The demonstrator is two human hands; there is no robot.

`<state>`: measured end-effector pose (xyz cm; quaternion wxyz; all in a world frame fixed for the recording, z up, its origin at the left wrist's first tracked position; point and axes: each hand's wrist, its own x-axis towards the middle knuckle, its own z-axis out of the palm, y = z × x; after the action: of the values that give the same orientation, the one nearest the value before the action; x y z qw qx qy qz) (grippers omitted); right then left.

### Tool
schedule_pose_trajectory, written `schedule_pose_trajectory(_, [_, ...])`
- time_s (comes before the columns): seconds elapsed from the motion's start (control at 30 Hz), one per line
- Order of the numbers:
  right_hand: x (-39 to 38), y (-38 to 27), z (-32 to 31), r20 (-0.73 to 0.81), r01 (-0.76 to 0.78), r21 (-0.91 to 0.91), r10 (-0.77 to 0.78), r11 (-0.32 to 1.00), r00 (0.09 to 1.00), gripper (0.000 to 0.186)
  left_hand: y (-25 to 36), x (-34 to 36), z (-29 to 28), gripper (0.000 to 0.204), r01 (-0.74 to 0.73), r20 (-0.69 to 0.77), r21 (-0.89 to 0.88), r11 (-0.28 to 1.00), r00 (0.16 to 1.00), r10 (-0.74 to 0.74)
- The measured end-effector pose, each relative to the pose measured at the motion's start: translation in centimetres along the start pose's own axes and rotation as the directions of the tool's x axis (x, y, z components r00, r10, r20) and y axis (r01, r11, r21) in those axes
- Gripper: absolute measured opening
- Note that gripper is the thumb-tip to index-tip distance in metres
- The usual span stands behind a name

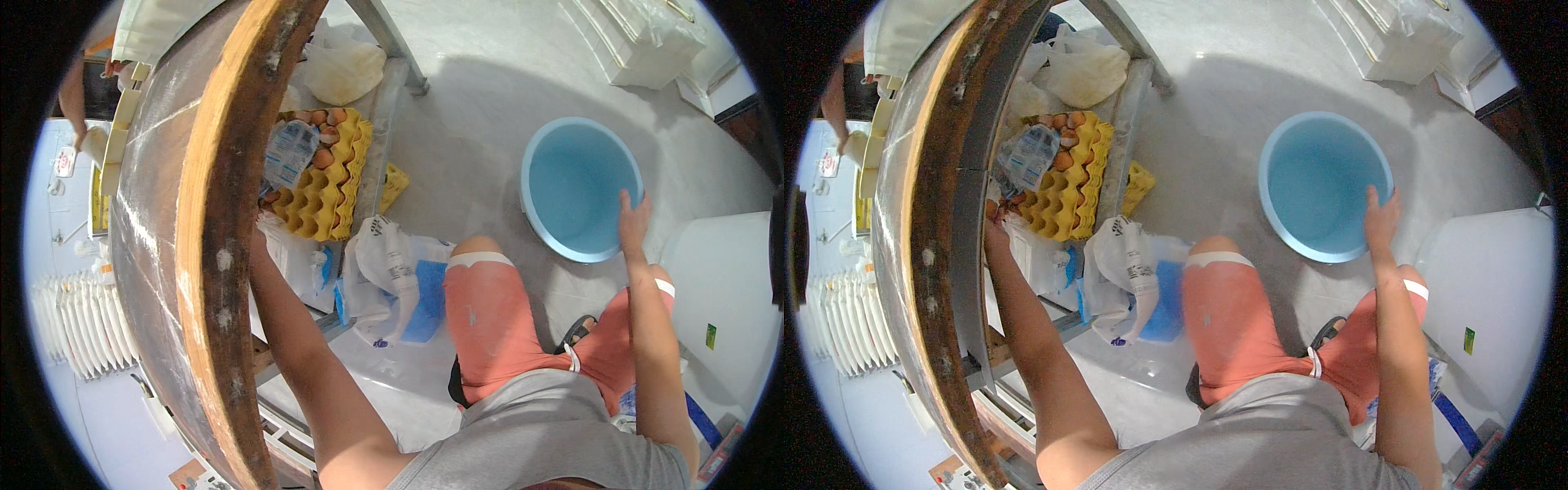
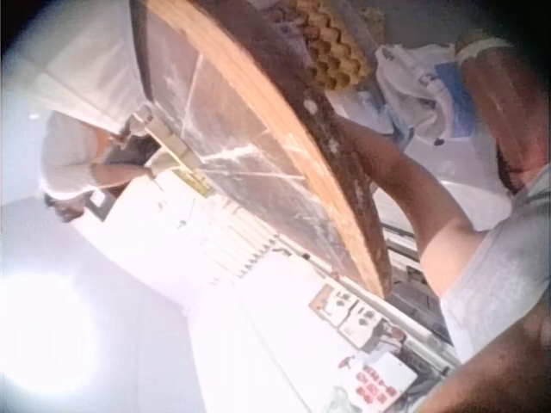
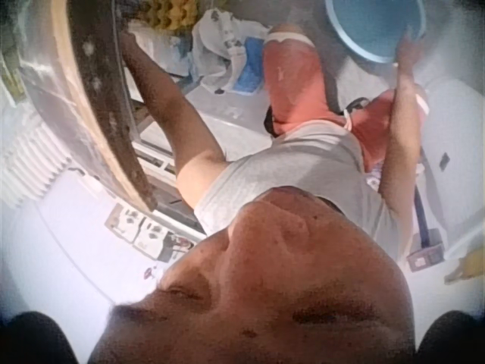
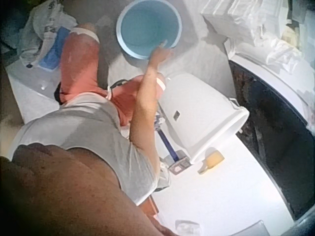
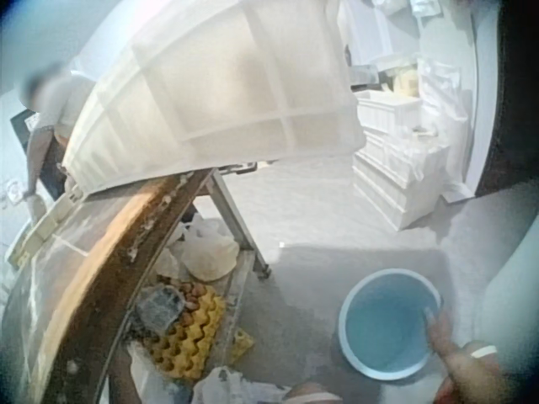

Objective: The person scoops water from a large white bucket into a blue basin using a yellow scoop, then cracks several eggs into the basin. The person carries the basin to a work table and places a large container of dough onto a dough sheeter.

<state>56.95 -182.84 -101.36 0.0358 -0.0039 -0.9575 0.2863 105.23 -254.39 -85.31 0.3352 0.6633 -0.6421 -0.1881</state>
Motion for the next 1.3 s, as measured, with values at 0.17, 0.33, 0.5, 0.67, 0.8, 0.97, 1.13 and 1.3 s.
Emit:
schedule_pose_trajectory(0.17, [0.0, -0.3, 0.0, 0.006, -0.026, 0.011, 0.026, 1.000, 1.000, 0.085, -1.1, 0.9, -0.3, 0.041, -0.122, 0.040, 0.163, 0.979, 0.992, 0.116])
schedule_pose_trajectory(0.33, [0.6, 0.8, -0.7, -0.027, -0.033, -0.027, 0.032, 0.999, 0.999, 0.086, 1.9, -1.6, 3.6, 0.038, -0.327, 0.239, 0.404, 0.854, 0.939, 0.246])
schedule_pose_trajectory(0.5, [-0.3, -0.5, 0.7, 0.033, -0.010, 0.034, 0.009, 0.999, 0.999, 0.084, -3.3, 3.9, 1.4, 0.046, -0.332, 0.323, 0.788, 0.518, 0.940, 0.111])
schedule_pose_trajectory(0.67, [0.8, 1.1, -1.1, -0.047, 0.010, -0.029, -0.011, 1.000, 0.999, 0.081, 1.9, -1.7, 5.0, 0.054, -0.425, 0.415, 0.703, 0.570, 0.896, 0.156])
schedule_pose_trajectory(0.8, [1.0, 1.4, -1.2, -0.046, 0.008, -0.008, -0.009, 1.000, 0.999, 0.079, 5.1, -3.5, 3.6, 0.056, -0.315, 0.389, 0.680, 0.663, 0.920, 0.038])
schedule_pose_trajectory(0.97, [-0.3, -0.9, 0.1, 0.005, 0.022, 0.067, -0.023, 0.997, 1.000, 0.079, -0.4, -0.4, 0.8, 0.059, -0.156, 0.165, 0.756, 0.636, 0.985, 0.045])
schedule_pose_trajectory(1.13, [0.2, 0.9, 0.5, -0.039, 0.043, -0.015, -0.043, 0.999, 0.998, 0.080, 2.1, -0.7, 1.2, 0.064, 0.137, -0.021, 0.414, 0.900, 0.990, -0.141])
schedule_pose_trajectory(1.3, [0.9, 2.6, 0.5, -0.087, 0.017, 0.113, -0.008, 0.993, 0.996, 0.082, 7.5, -7.3, 2.6, 0.066, 0.170, 0.174, -0.256, 0.952, 0.976, -0.128])
